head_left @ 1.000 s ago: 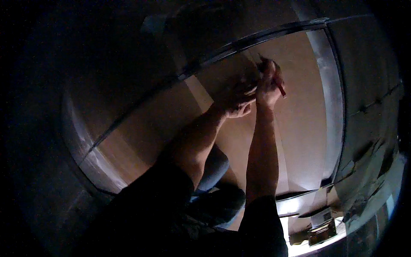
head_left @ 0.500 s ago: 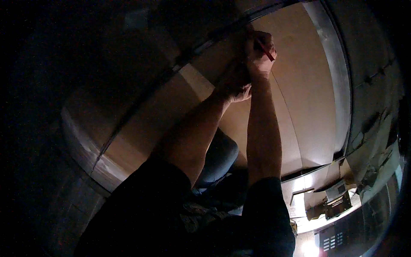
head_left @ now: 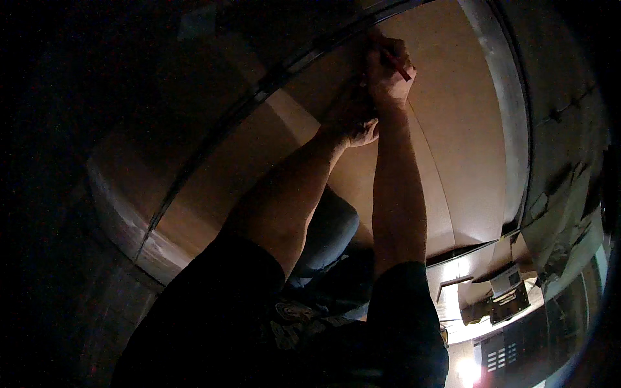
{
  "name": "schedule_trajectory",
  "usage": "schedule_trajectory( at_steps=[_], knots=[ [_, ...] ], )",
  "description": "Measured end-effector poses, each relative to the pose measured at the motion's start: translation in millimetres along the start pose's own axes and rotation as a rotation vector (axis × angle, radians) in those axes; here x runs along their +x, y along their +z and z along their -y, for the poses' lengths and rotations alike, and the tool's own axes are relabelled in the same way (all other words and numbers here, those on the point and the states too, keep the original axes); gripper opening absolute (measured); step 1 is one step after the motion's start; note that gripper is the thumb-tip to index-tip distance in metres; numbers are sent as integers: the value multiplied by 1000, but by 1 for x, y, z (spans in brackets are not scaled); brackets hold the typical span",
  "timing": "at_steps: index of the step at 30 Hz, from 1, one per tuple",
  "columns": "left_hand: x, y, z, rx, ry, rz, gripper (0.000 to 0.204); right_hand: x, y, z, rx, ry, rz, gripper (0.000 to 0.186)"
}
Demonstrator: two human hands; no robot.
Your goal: The person measures, marks, and cuts flooring panels using a tape measure, a pencil, and a table saw, then fits them into place.
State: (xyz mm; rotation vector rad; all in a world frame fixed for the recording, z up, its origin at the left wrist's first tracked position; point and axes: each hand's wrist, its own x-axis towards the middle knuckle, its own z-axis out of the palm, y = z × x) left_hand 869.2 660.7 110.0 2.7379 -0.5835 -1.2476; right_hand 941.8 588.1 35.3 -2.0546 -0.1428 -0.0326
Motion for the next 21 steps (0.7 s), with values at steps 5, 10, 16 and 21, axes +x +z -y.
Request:
schedule_trajectory(
  at_steps=[5,10,16,21],
  knots=[
    [11,27,-4,0,-34,-97,43,1,1,-7,-13,-26,3,19],
    [11,35,-1,-14,-21,-132,44,2,-1,-2,29,-51,22,20],
    [14,41,-1,-22,-15,-152,44,2,2,-9,-31,-81,-24,15],
    [18,44,0,-29,-8,-163,45,0,3,-9,-21,-84,-52,18]
  ],
)
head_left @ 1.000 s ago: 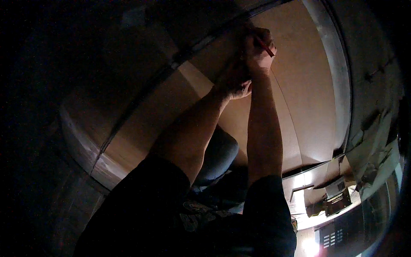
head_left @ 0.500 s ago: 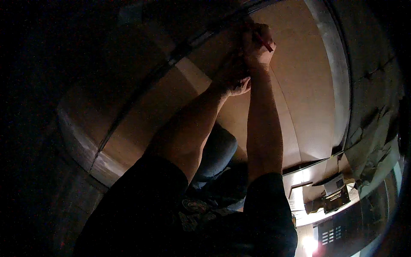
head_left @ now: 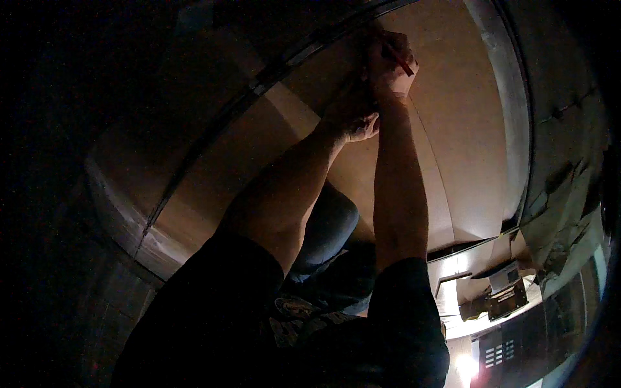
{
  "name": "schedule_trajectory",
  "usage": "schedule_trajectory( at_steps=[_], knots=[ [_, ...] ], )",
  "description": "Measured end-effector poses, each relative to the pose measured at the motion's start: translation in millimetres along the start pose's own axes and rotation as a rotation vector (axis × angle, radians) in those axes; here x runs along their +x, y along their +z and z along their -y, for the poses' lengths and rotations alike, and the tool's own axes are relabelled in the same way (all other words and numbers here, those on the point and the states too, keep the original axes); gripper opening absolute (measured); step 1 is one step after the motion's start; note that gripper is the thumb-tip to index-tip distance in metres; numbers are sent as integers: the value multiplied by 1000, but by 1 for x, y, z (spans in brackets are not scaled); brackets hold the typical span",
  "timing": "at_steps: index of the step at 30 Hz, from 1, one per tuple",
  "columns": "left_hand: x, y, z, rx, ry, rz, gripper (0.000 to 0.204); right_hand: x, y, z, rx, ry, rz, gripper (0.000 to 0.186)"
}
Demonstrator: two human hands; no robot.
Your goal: The person measures, marks, and cuts flooring panels using a tape measure, a pencil, and a table saw, then fits them into place.
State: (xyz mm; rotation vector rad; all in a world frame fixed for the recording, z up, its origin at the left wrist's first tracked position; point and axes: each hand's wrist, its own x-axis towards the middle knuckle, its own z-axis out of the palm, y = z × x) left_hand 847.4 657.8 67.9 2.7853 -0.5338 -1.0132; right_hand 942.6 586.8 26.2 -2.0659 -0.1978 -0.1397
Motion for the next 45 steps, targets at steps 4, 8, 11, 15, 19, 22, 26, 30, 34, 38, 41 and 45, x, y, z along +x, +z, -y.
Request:
schedule_trajectory(
  at_steps=[4,8,11,15,19,22,26,30,34,38,41,45],
  knots=[
    [-2,2,0,1,-7,-16,45,-3,2,-6,51,98,50,17],
    [-1,4,1,-6,0,-21,46,-3,3,-11,-7,-40,-6,16],
    [0,5,1,-6,-3,-24,46,-2,1,-1,-29,-8,-6,16],
    [-1,5,0,-5,1,-25,47,-2,3,-8,-13,-23,-12,17],
    [-2,7,-2,-6,-2,-35,47,-2,4,-9,7,-32,-15,18],
    [-1,11,-3,-3,4,-41,48,-1,3,-12,21,-43,-33,15],
    [7,16,-3,12,16,-77,48,-2,1,-18,59,52,18,15],
    [16,35,-2,42,21,-136,49,-1,-5,-6,-46,14,67,16],
    [20,51,-3,85,34,-187,49,2,-11,7,42,-68,-15,14],
    [20,65,-4,211,-8,-309,50,-3,-11,11,128,113,76,20],
    [15,39,-4,-16,-8,-102,51,-3,-16,5,194,159,91,24],
    [1,3,-2,-243,-4,-302,53,1,-24,5,157,179,86,23]
  ],
)
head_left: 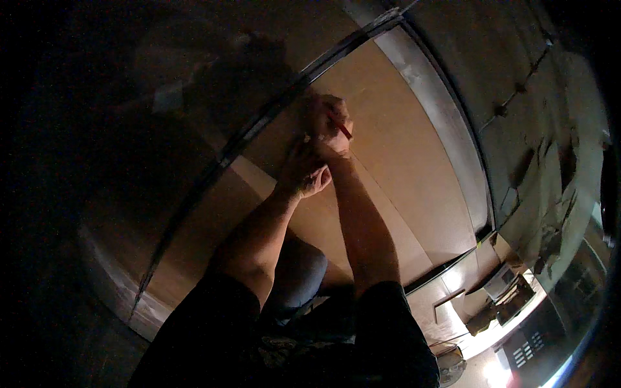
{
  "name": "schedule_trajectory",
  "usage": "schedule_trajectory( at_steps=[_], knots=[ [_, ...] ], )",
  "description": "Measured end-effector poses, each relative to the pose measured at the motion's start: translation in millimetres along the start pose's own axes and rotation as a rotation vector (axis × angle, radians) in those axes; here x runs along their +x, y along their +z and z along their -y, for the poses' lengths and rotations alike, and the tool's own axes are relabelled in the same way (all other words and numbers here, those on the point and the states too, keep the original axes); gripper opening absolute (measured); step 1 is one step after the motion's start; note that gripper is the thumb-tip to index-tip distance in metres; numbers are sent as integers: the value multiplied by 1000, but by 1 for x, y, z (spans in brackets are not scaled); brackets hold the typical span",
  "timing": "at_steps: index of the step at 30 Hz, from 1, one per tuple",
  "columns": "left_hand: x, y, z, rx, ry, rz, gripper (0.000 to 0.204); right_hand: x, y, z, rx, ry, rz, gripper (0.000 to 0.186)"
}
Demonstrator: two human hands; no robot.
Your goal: The person measures, marks, and cuts flooring panels using a tape measure, a pencil, and a table saw, then fits them into place.
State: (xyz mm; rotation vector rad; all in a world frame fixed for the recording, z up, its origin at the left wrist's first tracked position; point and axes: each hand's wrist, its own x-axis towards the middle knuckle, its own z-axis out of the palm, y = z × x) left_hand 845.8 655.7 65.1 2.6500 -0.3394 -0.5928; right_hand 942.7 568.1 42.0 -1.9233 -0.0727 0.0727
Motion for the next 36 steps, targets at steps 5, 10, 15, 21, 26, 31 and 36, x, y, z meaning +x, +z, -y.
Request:
schedule_trajectory(
  at_steps=[5,10,15,21,26,31,36],
  knots=[
    [-10,7,8,8,89,-348,54,26,-115,0,11,-97,-298,30],
    [-6,5,-6,1,89,-323,58,-14,-317,-87,-732,-24,-269,40],
    [-14,8,-1,41,98,-345,58,-31,-348,-79,-884,281,282,40],
    [-17,7,4,41,121,-434,56,-42,-338,-32,-828,342,149,53],
    [-16,-7,4,-9,122,-376,56,-98,-342,6,-591,150,-175,31],
    [8,12,-6,-46,195,-391,61,-151,-369,136,-953,-185,-411,20],
    [34,54,-1,-82,332,-513,59,-248,-418,254,-855,-126,-578,33]
  ],
)
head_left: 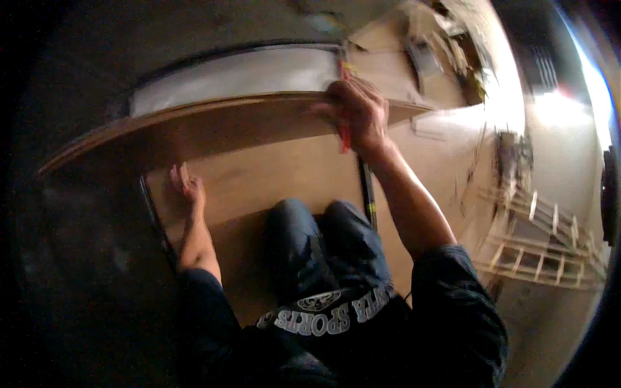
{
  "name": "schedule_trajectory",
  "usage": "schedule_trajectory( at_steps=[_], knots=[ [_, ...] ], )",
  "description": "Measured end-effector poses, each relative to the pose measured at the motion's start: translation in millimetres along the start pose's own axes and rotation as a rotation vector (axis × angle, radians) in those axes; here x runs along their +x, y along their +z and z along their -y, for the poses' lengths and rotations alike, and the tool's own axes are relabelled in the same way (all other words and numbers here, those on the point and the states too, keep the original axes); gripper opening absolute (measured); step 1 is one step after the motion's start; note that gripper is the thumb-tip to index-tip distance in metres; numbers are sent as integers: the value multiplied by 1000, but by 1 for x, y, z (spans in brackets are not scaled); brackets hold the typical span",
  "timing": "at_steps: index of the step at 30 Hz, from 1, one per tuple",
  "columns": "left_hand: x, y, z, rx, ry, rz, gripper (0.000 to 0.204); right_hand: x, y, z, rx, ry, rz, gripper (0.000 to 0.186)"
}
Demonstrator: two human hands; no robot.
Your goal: The person measures, marks, and cuts flooring panels using a tape measure, a pencil, and a table saw, then fits them into place.
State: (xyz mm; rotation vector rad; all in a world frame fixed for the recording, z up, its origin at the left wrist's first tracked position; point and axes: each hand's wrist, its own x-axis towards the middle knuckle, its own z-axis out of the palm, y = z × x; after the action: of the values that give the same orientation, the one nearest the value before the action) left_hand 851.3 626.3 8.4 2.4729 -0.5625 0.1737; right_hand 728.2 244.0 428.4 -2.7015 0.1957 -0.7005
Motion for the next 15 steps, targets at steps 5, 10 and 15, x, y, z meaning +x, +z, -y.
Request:
schedule_trajectory(
  at_steps=[5,10,15],
  knots=[
    [57,-30,-16,-559,-378,517,80,-37,-92,-1,83,15,-405,40],
    [91,-120,-255,-1200,404,422,102,-122,-127,31,185,267,-852,42],
    [83,-168,-402,-527,481,24,83,-206,-187,69,377,362,-841,41]
  ],
)
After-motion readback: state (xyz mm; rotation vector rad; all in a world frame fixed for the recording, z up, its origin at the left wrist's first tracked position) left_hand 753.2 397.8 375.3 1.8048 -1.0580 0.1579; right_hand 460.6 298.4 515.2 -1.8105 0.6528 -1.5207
